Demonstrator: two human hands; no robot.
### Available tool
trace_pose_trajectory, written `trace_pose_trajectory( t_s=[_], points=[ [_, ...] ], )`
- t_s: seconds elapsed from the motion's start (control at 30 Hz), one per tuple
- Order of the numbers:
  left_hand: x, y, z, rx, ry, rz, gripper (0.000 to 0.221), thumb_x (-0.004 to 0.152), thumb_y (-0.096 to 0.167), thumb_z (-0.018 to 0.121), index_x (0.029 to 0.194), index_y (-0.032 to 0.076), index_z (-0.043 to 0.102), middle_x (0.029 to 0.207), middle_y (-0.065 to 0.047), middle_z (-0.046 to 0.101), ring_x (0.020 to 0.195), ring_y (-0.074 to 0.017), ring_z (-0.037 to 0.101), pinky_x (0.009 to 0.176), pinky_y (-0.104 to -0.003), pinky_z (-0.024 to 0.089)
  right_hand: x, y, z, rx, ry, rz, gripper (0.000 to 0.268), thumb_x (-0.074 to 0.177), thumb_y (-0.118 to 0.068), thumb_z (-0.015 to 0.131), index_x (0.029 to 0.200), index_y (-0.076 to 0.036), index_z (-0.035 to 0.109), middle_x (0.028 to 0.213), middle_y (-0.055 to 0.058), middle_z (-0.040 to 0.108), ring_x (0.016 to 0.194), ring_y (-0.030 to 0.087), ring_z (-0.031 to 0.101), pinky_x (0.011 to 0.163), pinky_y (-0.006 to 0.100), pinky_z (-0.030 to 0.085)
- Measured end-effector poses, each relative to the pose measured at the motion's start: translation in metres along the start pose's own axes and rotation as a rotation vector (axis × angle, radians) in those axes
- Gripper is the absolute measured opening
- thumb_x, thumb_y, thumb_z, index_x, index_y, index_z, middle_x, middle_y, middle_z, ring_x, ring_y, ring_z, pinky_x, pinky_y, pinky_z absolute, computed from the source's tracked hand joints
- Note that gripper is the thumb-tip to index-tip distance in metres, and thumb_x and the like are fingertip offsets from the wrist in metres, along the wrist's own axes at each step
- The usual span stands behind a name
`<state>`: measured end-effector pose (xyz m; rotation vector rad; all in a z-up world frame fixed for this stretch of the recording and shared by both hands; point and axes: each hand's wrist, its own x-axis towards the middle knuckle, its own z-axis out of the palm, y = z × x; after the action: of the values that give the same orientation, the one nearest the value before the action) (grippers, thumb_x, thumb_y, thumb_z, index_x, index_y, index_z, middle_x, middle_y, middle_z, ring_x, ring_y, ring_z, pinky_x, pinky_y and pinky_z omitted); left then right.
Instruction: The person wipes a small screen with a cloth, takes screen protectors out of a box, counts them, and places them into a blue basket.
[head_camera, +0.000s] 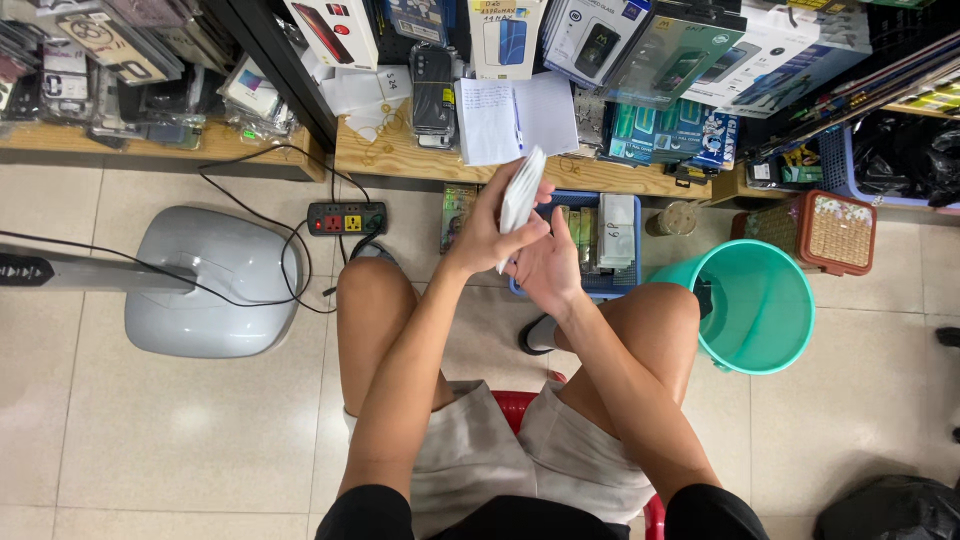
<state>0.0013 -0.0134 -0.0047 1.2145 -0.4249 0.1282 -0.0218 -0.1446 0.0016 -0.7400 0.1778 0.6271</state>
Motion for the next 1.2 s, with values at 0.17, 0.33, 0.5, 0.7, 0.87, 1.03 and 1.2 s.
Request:
trace_pose_trajectory(
  t_s=[0.17,0.33,0.5,0.7,0.87,1.03,1.2],
  points=[
    [0.004,0.0,-0.001,0.019,-0.016,-0.033,0.089,0.085,0.028,0.089,0.154,0.004,0.039,0.133,-0.02,0.062,0.124,-0.0315,0.062,0.107,-0.049,0.049,0.02,0.018,-0.046,-0.195,0.041,-0.053,0.071,0.108,-0.063,0.021,0.156,-0.013,0.036,0.128,0.014,0.063,0.116,0.028,0.067,0.099,0.045,0.056],
    [-0.001,-0.003,-0.001,0.005,0.009,-0.037,0.09,0.081,0.025,0.093,0.152,0.005,0.041,0.132,-0.02,0.062,0.123,-0.0306,0.061,0.106,-0.046,0.049,0.022,0.023,-0.053,0.015,-0.014,-0.06,0.058,0.109,-0.057,0.034,0.151,-0.02,0.049,0.135,0.013,0.066,0.122,0.031,0.066,0.105,0.049,0.052],
    [-0.001,0.002,0.001,0.07,0.045,-0.081,0.061,0.092,0.03,0.082,0.14,0.003,0.056,0.124,-0.025,0.069,0.116,-0.0356,0.069,0.097,-0.051,0.055,0.017,0.013,-0.055,-0.279,-0.086,-0.072,0.055,0.108,-0.052,0.034,0.145,-0.014,0.047,0.118,0.016,0.066,0.114,0.029,0.065,0.101,0.052,0.053],
    [0.016,0.092,0.033,0.065,0.361,-0.362,0.058,0.098,0.059,0.059,0.109,0.001,0.062,0.089,-0.01,0.065,0.081,-0.0176,0.06,0.075,-0.029,0.05,0.0,-0.002,-0.034,-0.742,-0.006,-0.293,0.027,0.1,-0.021,0.072,0.104,0.006,0.067,0.074,0.014,0.07,0.056,0.018,0.07,0.045,0.025,0.056],
    [0.01,0.081,0.036,-0.255,0.395,-0.535,0.068,0.094,0.062,0.066,0.128,0.002,0.061,0.112,-0.01,0.068,0.102,-0.0166,0.062,0.095,-0.035,0.05,0.0,0.003,-0.041,-0.748,-0.05,-0.35,0.02,0.101,-0.012,0.067,0.097,0.008,0.065,0.065,0.02,0.069,0.047,0.021,0.068,0.039,0.026,0.05],
    [0.016,0.084,0.046,-0.371,0.383,-0.612,0.067,0.084,0.062,0.061,0.111,0.001,0.067,0.087,-0.014,0.076,0.05,-0.02,0.065,0.034,-0.033,0.053,-0.001,0.011,-0.032,-0.688,0.028,-0.413,0.023,0.106,-0.014,0.059,0.101,0.008,0.061,0.066,0.021,0.068,0.051,0.023,0.071,0.043,0.028,0.054],
    [-0.001,0.001,0.018,0.014,0.41,-0.407,0.035,0.095,0.038,0.076,0.103,0.005,0.068,0.082,0.0,0.066,0.073,-0.0095,0.06,0.064,-0.025,0.051,-0.001,0.01,-0.036,-0.78,0.046,-0.523,0.018,0.101,-0.008,0.067,0.097,0.008,0.061,0.059,0.021,0.067,0.049,0.023,0.069,0.042,0.029,0.052]
  ],
)
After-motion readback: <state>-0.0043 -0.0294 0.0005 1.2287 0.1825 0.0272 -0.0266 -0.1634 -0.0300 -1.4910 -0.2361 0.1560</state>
